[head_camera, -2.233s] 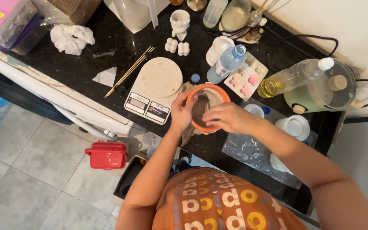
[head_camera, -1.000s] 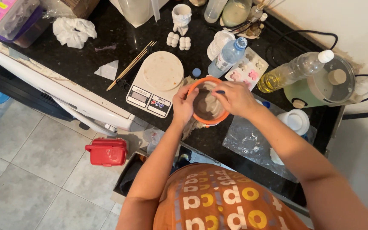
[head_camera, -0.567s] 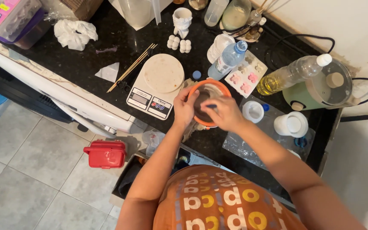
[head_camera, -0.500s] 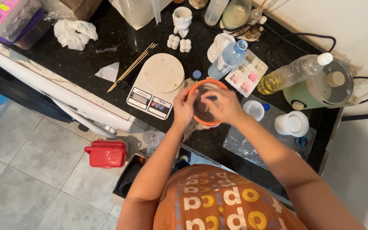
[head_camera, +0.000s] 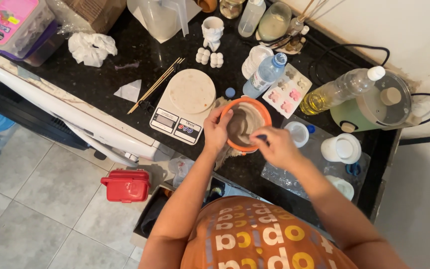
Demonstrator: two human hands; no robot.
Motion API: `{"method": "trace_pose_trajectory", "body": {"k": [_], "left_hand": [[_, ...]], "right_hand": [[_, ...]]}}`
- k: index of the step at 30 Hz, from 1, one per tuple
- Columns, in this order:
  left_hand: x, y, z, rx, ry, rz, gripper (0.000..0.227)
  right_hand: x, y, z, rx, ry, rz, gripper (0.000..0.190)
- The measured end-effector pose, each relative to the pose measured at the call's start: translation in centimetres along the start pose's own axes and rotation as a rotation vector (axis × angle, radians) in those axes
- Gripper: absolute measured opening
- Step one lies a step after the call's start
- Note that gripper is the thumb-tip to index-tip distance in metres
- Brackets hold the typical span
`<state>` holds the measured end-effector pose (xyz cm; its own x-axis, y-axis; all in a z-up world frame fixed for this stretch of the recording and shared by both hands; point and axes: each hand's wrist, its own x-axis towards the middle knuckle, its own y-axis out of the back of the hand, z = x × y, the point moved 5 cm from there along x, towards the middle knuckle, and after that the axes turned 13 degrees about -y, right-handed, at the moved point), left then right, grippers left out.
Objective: Mixing a powdered substance with liquid in a bowl using a spoon to create a paste
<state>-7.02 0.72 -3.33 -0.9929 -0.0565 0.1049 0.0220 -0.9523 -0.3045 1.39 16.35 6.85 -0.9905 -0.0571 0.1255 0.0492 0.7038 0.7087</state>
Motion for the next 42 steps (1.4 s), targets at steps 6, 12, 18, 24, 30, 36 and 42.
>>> {"method": "trace_pose_trajectory", "body": {"k": [6, 12, 18, 24, 30, 36, 42], "left_hand": [[0.2, 0.3, -1.1, -0.004, -0.003, -0.009, 0.018], [0.4, 0.7, -0.7, -0.063, 0.044, -0.004, 0.017], [0.3, 0.0, 0.1, -0.011, 0.032, -0.029, 0.017], [0.3, -0.6, 0.6, 0.016, 0.049, -0.021, 0.015], [-0.2, -0.5, 1.8, -0.006, 0.066, -0.007, 0.018], [0.1, -0.7, 0.3, 0.019, 0.042, -0.005, 0.017], [-0.1, -0.7, 1.4, 0.005, 0.053, 0.033, 0.017]], "right_hand": [[3.7, -1.3, -2.8, 0.091, 0.095, 0.077, 0.007], [4.5, 0.1, 2.3, -0.109, 0.093, 0.209, 0.008], [-0.3, -0.3, 0.3, -0.105, 0.075, 0.149, 0.006], [2.7, -0.9, -2.5, 0.077, 0.152, 0.242, 0.005], [2.9, 1.3, -0.3, -0.140, 0.094, 0.314, 0.010], [-0.8, 0.0, -1.2, -0.097, 0.012, 0.155, 0.008], [3.3, -1.0, -0.8, 0.094, 0.076, 0.264, 0.009]]}}
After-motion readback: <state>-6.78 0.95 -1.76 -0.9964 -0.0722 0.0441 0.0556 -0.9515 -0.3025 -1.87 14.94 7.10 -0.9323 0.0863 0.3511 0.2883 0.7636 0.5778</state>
